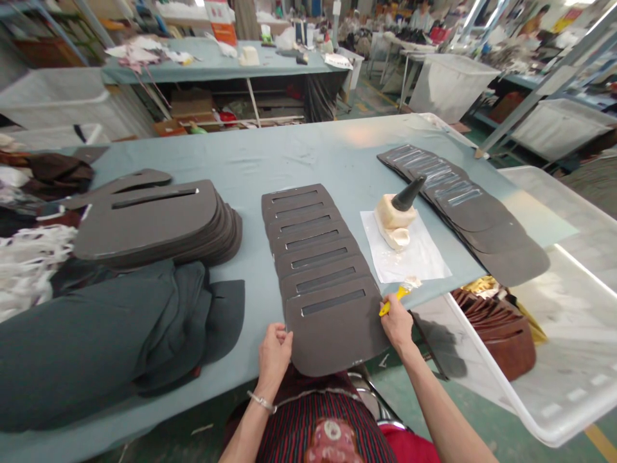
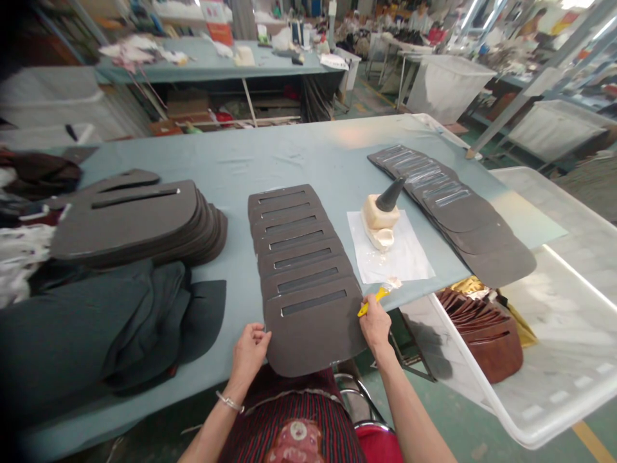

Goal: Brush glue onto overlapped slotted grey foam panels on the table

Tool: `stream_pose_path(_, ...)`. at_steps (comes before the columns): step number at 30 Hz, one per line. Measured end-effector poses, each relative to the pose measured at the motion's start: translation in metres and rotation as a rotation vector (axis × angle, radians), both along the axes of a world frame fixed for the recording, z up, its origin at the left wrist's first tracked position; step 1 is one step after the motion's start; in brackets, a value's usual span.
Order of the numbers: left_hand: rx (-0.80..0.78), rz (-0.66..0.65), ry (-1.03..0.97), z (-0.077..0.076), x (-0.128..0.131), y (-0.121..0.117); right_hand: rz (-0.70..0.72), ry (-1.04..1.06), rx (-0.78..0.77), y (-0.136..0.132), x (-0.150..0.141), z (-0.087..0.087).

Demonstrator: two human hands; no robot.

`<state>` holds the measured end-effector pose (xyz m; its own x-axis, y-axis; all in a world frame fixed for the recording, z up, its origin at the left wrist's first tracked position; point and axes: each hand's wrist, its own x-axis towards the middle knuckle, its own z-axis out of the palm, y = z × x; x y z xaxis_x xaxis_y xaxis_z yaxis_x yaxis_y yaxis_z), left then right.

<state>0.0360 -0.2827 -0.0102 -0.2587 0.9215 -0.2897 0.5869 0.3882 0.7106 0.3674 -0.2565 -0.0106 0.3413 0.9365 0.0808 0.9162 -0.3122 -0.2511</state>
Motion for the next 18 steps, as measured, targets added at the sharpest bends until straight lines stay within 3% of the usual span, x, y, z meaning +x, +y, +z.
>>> stream_pose_path(18,-0.040,-0.009,0.045,0.0040,0.0032,-0.0003,0.019,-0.007,-0.009,-0.0003,-0.0003,0.0013)
